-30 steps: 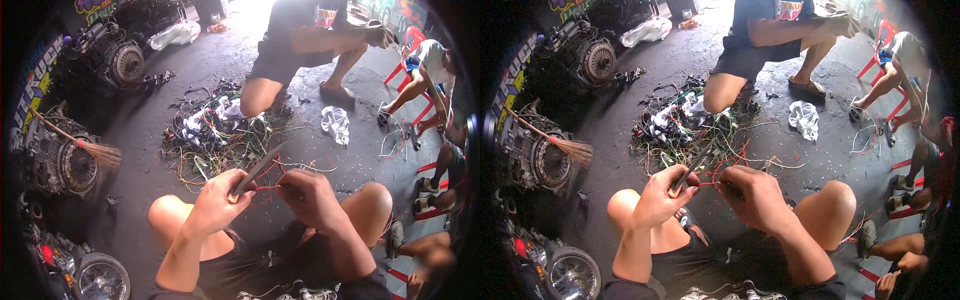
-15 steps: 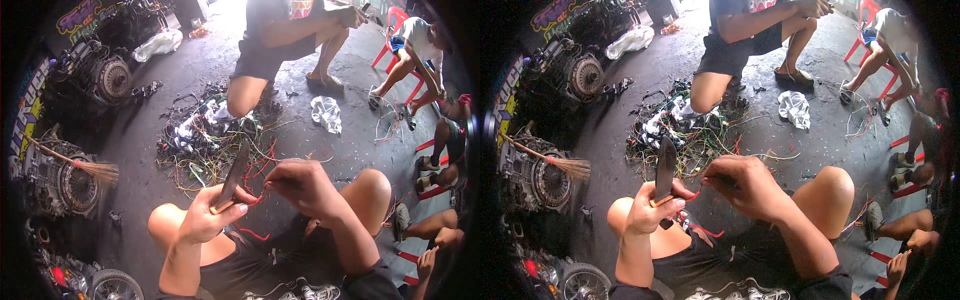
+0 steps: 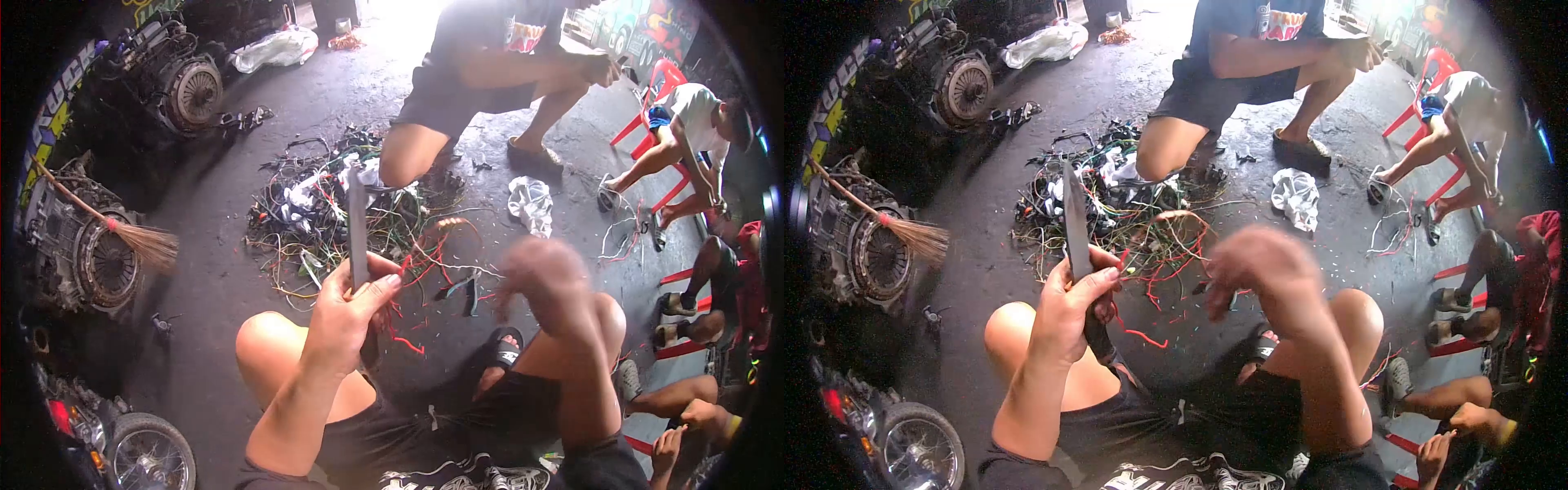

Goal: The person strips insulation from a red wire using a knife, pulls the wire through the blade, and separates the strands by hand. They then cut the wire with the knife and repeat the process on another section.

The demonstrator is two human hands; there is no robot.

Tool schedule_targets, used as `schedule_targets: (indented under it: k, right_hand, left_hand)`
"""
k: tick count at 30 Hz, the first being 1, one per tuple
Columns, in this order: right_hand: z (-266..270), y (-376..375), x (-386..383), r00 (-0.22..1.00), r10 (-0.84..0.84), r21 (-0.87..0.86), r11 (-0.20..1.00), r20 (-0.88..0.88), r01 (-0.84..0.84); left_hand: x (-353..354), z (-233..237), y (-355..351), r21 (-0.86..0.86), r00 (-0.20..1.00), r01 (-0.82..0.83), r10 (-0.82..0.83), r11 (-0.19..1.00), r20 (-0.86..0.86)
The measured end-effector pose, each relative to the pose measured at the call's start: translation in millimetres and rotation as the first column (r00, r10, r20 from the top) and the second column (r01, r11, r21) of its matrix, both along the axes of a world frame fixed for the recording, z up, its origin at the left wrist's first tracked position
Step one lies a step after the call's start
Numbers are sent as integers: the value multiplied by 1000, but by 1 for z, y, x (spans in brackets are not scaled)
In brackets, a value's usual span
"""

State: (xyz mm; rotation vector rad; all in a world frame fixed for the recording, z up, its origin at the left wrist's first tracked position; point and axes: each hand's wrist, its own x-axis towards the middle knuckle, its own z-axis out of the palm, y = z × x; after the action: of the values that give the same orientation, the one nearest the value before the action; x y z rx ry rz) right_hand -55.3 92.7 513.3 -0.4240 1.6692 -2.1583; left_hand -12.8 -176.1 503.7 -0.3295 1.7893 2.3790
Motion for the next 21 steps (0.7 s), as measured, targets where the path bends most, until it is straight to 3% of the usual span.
schedule_targets:
  k: [1,2,5,8,9,10,12,15,16,17,19,21]
  right_hand:
    - [-17,-6,2,885,225,603,794,-407,75]
    - [-25,-16,4,614,611,865,305,-499,398]
    - [-12,-38,19,864,249,693,705,-437,147]
    - [-10,-79,25,920,-105,324,916,-379,238]
    - [-19,-88,23,903,-59,294,935,-425,199]
    - [-19,-96,23,919,-15,330,931,-393,156]
    - [-25,-105,26,965,-53,230,966,-256,114]
    - [-21,-105,15,858,-65,362,889,-509,282]
    - [-32,-105,4,813,-127,254,912,-569,321]
    - [-26,-102,-4,885,-76,330,910,-459,249]
    - [-15,-87,-35,914,56,541,820,-402,188]
    - [-27,-77,-70,850,331,790,595,-410,149]
  left_hand:
    - [-1,0,2,27,999,-27,28,999,-16]
    - [-1,-1,2,57,998,-57,59,997,-32]
    - [-1,-4,0,177,999,-20,28,984,-42]
    - [2,-2,8,242,997,-63,53,968,47]
    - [1,-1,12,289,998,-63,52,955,43]
    - [0,0,16,336,998,-60,49,940,41]
    - [-2,-3,19,272,998,-46,54,961,-21]
    - [-4,-2,20,207,991,-136,137,969,13]
    - [-8,0,23,196,988,-153,149,968,38]
    - [-8,0,19,198,970,-213,184,957,157]
    - [-20,-17,9,358,953,-294,242,886,184]
    - [-27,-27,-5,429,939,-338,270,838,212]
